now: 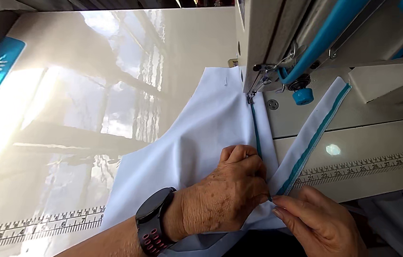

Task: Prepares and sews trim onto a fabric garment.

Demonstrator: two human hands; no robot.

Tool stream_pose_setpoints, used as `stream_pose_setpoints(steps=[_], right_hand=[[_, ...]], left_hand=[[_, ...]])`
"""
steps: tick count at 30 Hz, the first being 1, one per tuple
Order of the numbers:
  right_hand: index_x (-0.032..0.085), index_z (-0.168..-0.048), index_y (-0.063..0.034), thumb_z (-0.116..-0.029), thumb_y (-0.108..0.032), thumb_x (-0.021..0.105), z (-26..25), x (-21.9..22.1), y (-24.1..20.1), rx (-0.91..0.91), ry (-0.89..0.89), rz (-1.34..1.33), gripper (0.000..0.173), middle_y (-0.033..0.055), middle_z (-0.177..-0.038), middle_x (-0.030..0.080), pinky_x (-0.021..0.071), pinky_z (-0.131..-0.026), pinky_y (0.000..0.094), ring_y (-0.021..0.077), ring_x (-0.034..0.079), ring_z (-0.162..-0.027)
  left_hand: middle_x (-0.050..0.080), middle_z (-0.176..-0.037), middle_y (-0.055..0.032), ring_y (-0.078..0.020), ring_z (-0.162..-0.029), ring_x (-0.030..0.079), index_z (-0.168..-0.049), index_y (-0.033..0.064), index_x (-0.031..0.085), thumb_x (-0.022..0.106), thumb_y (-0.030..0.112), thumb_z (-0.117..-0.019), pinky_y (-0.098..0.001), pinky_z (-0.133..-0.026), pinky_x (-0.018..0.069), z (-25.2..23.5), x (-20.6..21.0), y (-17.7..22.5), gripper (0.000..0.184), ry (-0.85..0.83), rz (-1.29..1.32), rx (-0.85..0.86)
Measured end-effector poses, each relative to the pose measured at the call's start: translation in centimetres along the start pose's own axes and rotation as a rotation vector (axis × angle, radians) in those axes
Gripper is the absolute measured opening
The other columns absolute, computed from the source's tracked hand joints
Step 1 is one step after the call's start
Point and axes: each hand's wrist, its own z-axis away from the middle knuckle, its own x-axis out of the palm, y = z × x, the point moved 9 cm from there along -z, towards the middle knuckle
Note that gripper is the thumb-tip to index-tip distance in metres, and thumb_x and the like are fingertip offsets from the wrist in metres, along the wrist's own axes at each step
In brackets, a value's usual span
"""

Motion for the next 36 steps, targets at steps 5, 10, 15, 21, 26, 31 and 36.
stream_pose_setpoints(steps=[5,10,15,21,26,31,36], right_hand=[[0.080,-0.091,-0.0066,-0.0940,-0.018,0.069,0.3,0.5,-1.0,0.019,-0.083,0.005,0.016,0.0050,-0.067,0.055,0.0399,-0.059,0.0145,0.0076,0.050,-0.064],[0.074,-0.080,-0.0023,-0.0941,-0.011,0.064,0.4,1.1,-1.2,0.157,-0.173,-0.039,0.019,0.0077,-0.068,0.063,0.0424,-0.055,0.0183,0.0086,0.057,-0.062],[0.071,-0.077,-0.0076,-0.0866,-0.015,0.066,0.0,0.7,-0.2,0.222,-0.133,0.063,0.013,0.0022,-0.066,0.065,0.0423,-0.051,0.0191,0.0043,0.058,-0.059],[0.071,-0.088,-0.0080,-0.0879,-0.014,0.066,0.0,0.6,0.4,0.206,-0.123,0.054,0.008,-0.0006,-0.064,0.065,0.0427,-0.049,0.0158,0.0015,0.056,-0.054],[0.073,-0.088,-0.0067,-0.0905,-0.012,0.063,0.0,0.3,0.3,0.182,-0.140,0.024,0.011,0.0024,-0.069,0.069,0.0455,-0.054,0.0147,0.0020,0.059,-0.059],[0.069,-0.084,-0.0080,-0.0868,-0.012,0.064,-0.1,0.6,0.2,0.182,-0.145,0.032,0.006,0.0000,-0.062,0.062,0.0399,-0.048,0.0163,0.0025,0.053,-0.053],[0.073,-0.089,-0.0073,-0.0868,-0.010,0.064,-0.1,0.7,-0.1,0.114,-0.103,0.036,0.010,-0.0001,-0.060,0.059,0.0366,-0.046,0.0181,0.0046,0.049,-0.050]], left_hand=[[0.065,-0.093,0.0078,-0.0125,-0.113,0.054,-0.088,0.0231,0.073,0.054,0.031,-0.1004,-0.0376,-0.099,0.0344,0.1,-0.1,-0.3,0.024,0.025,0.031,-0.018],[0.065,-0.097,0.0058,-0.0172,-0.115,0.055,-0.081,0.0227,0.070,0.051,0.031,-0.0997,-0.0412,-0.099,0.0357,-0.4,0.1,0.0,0.028,0.002,-0.061,-0.038],[0.064,-0.095,0.0058,-0.0201,-0.114,0.055,-0.076,0.0247,0.067,0.057,0.034,-0.0924,-0.0441,-0.095,0.0356,-1.2,0.4,0.3,0.022,0.037,-0.199,-0.102],[0.064,-0.093,0.0050,-0.0208,-0.112,0.056,-0.074,0.0244,0.067,0.058,0.034,-0.0914,-0.0459,-0.095,0.0359,-1.6,0.4,0.5,0.022,0.059,-0.247,-0.113],[0.064,-0.093,0.0034,-0.0233,-0.114,0.056,-0.075,0.0234,0.068,0.057,0.033,-0.0910,-0.0467,-0.094,0.0367,-2.2,0.2,1.0,0.021,0.054,-0.269,-0.097],[0.063,-0.092,0.0031,-0.0239,-0.112,0.057,-0.073,0.0231,0.067,0.058,0.031,-0.0888,-0.0465,-0.093,0.0397,-2.6,0.7,1.0,0.020,-0.003,-0.284,-0.083],[0.063,-0.091,0.0033,-0.0245,-0.112,0.057,-0.071,0.0234,0.067,0.060,0.032,-0.0858,-0.0473,-0.092,0.0395,-3.0,0.7,0.9,0.019,-0.049,-0.288,-0.094]])
